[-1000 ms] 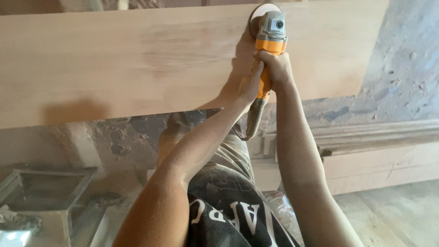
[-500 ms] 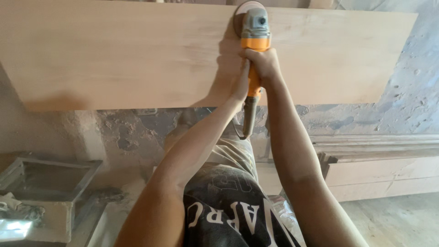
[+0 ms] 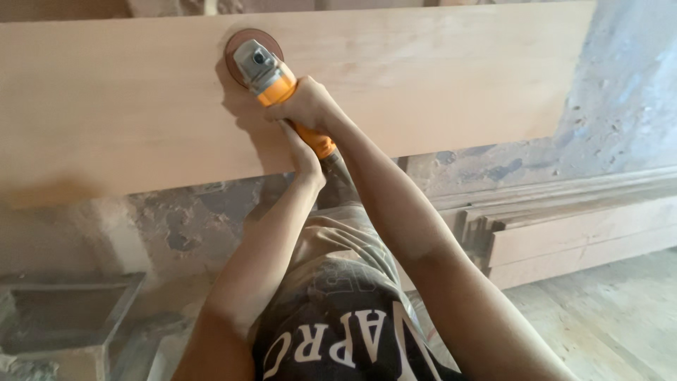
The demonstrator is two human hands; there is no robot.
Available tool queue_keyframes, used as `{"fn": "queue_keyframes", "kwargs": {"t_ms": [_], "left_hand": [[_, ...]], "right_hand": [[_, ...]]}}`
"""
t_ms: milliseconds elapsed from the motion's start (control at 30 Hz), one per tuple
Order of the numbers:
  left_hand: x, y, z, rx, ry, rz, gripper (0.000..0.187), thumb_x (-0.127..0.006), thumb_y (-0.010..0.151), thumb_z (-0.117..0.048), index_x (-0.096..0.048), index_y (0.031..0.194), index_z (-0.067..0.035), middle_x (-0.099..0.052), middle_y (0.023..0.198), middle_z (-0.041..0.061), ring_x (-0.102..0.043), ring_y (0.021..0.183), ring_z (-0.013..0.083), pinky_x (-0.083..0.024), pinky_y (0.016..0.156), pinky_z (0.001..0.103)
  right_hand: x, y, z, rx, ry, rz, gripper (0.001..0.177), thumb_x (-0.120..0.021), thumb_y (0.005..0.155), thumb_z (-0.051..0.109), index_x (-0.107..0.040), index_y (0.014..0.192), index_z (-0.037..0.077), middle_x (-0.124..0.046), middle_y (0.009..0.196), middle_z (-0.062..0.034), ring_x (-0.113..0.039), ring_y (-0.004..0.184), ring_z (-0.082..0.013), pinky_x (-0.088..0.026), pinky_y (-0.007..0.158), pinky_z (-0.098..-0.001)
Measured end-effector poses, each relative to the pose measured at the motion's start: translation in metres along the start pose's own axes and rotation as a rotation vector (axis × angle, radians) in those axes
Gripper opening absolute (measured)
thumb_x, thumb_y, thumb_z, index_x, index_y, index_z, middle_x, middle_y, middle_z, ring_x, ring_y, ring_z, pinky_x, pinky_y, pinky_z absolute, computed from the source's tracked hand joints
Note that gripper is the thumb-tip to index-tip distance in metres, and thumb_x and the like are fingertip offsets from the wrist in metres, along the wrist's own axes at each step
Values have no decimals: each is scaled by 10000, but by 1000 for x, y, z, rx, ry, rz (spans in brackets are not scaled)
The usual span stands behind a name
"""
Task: The person uses an angle grinder with a sanding disc to smooth the surface of a large wooden plank. They move the tool back and forth across the plank's surface, generating dust, and then place the plank against a stack of other wood pieces.
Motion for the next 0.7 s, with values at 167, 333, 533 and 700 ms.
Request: {"fn": "queue_keyframes", "kwargs": {"t_ms": [167, 333, 533, 700], "left_hand": [[-45, 19, 68, 2, 106, 54, 832, -286, 1011, -684, -210, 1633, -136, -398, 1578, 46, -429, 1412, 191, -382, 1148, 339], [-126, 13, 142, 107, 343, 299, 802, -236, 1039, -653, -329, 1583, -70, -540, 1466, 132, -542, 1318, 257, -466, 1069, 375], [-240, -16, 163, -17, 456, 503, 640, -400, 1047, -471, -368, 1534, -56, -559, 1412, 170, -616, 1244, 260, -553, 1014, 366], [-306, -60, 104, -522, 852, 713, 542, -453, 1077, -266, -344, 1551, -27, -508, 1498, 213, -506, 1419, 327, -429, 1157, 432]], "right_hand": [[64, -10, -51, -41, 170, -71, 455, -878, 633, 283, -746, 969, 7, -762, 861, -80, -723, 747, -182, -610, 694, -336], [150, -25, -133, -122, 344, -164, 365, -838, 680, 230, -712, 967, 42, -716, 826, -47, -688, 708, -183, -599, 663, -338], [244, -45, -208, 82, 726, -272, 281, -714, 788, 101, -646, 1049, 20, -693, 873, -59, -703, 773, -199, -629, 713, -351], [285, -60, -239, -16, 943, -305, 235, -692, 824, 56, -622, 1027, -40, -670, 793, -121, -682, 684, -236, -601, 641, -366]]}}
Point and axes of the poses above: each hand's wrist, its own y-axis towards the middle knuckle, its own x-axis out of the back of the hand, z = x × y, the point moved 6 cm from there along y, towards the middle knuckle
